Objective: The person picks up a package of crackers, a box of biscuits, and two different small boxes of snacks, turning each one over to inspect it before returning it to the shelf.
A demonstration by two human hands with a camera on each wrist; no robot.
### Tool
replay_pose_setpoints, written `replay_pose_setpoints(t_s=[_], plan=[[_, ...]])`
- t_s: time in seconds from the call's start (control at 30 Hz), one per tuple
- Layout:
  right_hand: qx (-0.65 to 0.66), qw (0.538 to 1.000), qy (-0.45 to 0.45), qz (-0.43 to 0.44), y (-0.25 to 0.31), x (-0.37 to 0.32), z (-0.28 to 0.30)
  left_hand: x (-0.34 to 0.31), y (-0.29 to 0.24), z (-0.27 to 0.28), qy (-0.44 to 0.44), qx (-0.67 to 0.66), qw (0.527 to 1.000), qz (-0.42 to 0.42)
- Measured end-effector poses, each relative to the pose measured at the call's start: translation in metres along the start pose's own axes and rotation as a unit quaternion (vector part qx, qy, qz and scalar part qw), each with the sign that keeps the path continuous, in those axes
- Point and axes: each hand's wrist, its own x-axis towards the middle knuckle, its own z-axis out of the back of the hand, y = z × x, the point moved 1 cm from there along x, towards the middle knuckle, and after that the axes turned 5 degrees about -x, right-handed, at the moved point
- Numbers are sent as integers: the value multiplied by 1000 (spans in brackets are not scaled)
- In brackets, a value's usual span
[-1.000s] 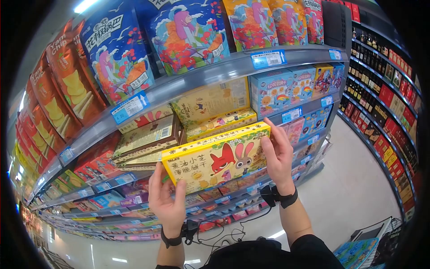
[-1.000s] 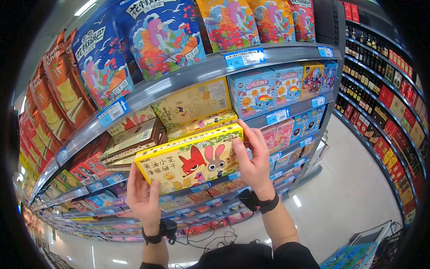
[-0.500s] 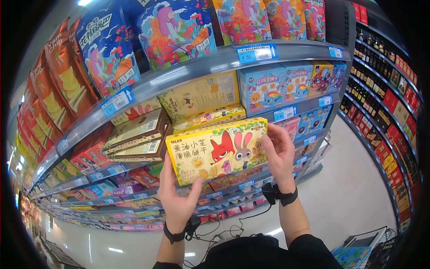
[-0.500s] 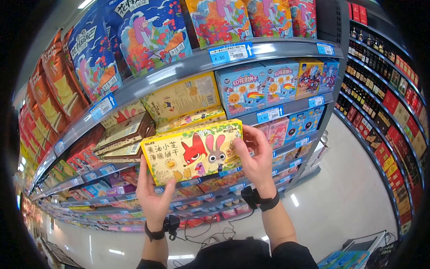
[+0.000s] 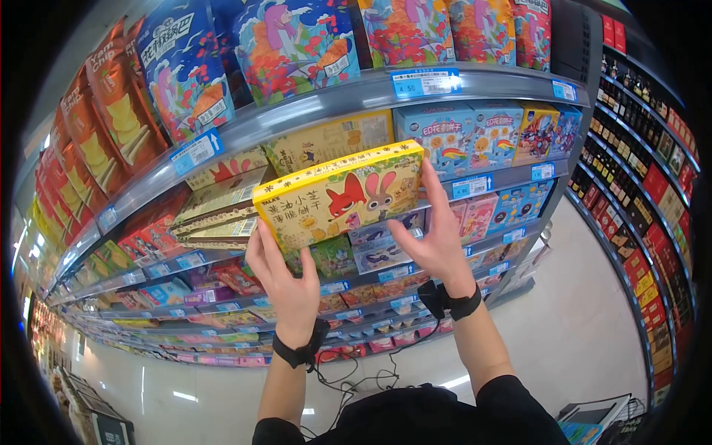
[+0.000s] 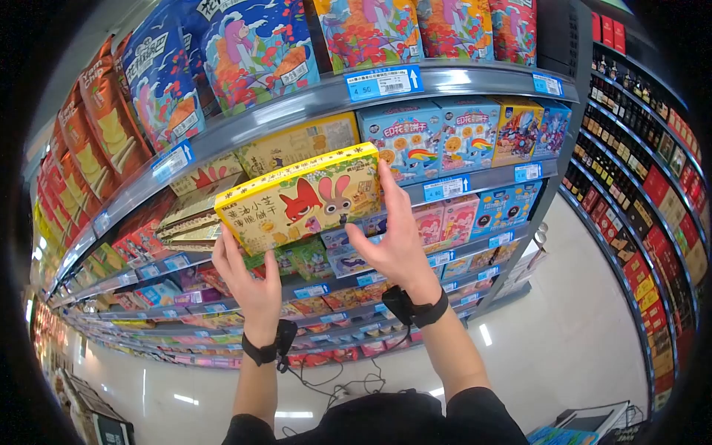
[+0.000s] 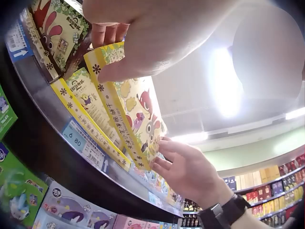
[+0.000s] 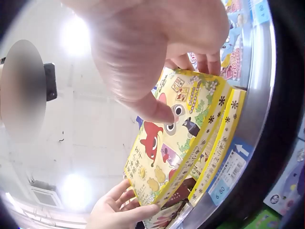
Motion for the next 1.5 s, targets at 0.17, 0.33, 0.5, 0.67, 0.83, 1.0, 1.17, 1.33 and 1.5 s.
replay_pose_setpoints(t_s=[0.17, 0.33, 0.5, 0.67, 0.83, 1.0, 1.17, 1.33, 1.5], plan=[[-55, 997, -23, 54, 9, 17, -9, 4, 0, -5, 5, -12, 1000, 27], [-53, 997, -5, 63, 9, 27, -18, 8, -9, -8, 31, -39, 999, 16], [-113, 991, -17, 68, -9, 26, -34, 9, 2, -25, 54, -71, 996, 18], [-88, 994, -26, 65, -19, 26, -40, 9, 12, -40, 36, -57, 998, -17], [-84, 991, -63, 85, -17, 23, -45, 10, 13, -52, 26, -35, 998, -48], [-120, 982, -95, 112, -22, 23, -58, 16, 16, -69, 33, -31, 997, -70], [-137, 980, -99, 106, -24, 20, -59, 13, 22, -72, 45, -9, 995, -87], [-220, 963, -46, 151, -20, 25, -46, 7, 27, -72, 73, 6, 994, -86], [-276, 946, -2, 172, 18, 58, -28, 3, 41, -78, 93, 41, 989, -107]])
